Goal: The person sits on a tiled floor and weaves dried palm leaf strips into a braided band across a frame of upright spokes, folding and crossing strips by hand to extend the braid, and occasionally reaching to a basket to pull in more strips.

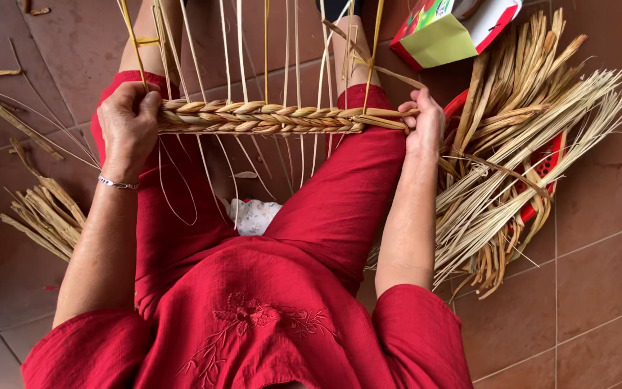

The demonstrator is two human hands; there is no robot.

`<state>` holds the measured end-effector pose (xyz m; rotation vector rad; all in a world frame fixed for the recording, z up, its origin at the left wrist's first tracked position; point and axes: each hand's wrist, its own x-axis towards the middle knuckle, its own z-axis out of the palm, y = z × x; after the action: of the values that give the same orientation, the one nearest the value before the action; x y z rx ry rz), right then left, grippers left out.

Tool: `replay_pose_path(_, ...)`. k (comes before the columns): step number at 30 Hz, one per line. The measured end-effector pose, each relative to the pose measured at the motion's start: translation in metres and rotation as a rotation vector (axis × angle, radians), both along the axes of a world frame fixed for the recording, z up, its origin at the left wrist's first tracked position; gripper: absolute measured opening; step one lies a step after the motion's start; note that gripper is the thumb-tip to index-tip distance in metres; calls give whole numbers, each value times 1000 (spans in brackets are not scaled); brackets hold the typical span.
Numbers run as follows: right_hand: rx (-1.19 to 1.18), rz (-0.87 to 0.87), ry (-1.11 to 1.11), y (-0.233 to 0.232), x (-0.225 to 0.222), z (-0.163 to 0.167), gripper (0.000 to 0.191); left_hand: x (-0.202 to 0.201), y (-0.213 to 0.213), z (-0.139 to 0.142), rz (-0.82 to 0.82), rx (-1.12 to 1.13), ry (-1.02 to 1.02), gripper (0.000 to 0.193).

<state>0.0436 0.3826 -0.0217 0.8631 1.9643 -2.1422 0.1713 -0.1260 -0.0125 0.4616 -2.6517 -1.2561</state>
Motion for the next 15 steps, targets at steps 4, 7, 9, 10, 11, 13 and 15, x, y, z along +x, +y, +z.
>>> replay_pose_path(4,-327,-300,148,4,4,-1,27,-10,0,-4,6,257,9,9)
replay_pose_path(7,-416,-359,204,11,5,-7,25,-6,-6,-9,-19,259,16,8)
replay_pose_path(9,-517,-404,193,16,6,-7,21,1,-12,-16,-41,219,38,7)
replay_pose_path(10,-606,-443,171,17,7,-5,17,5,-14,-20,-45,201,45,7)
replay_pose_path(11,-697,-481,154,19,8,-1,13,7,-18,-24,-50,184,55,10)
replay_pose_path(13,-659,-466,200,21,8,5,20,7,-23,-34,-13,340,32,9)
replay_pose_path(15,-618,-466,290,20,7,14,25,6,-31,-38,1,387,6,8)
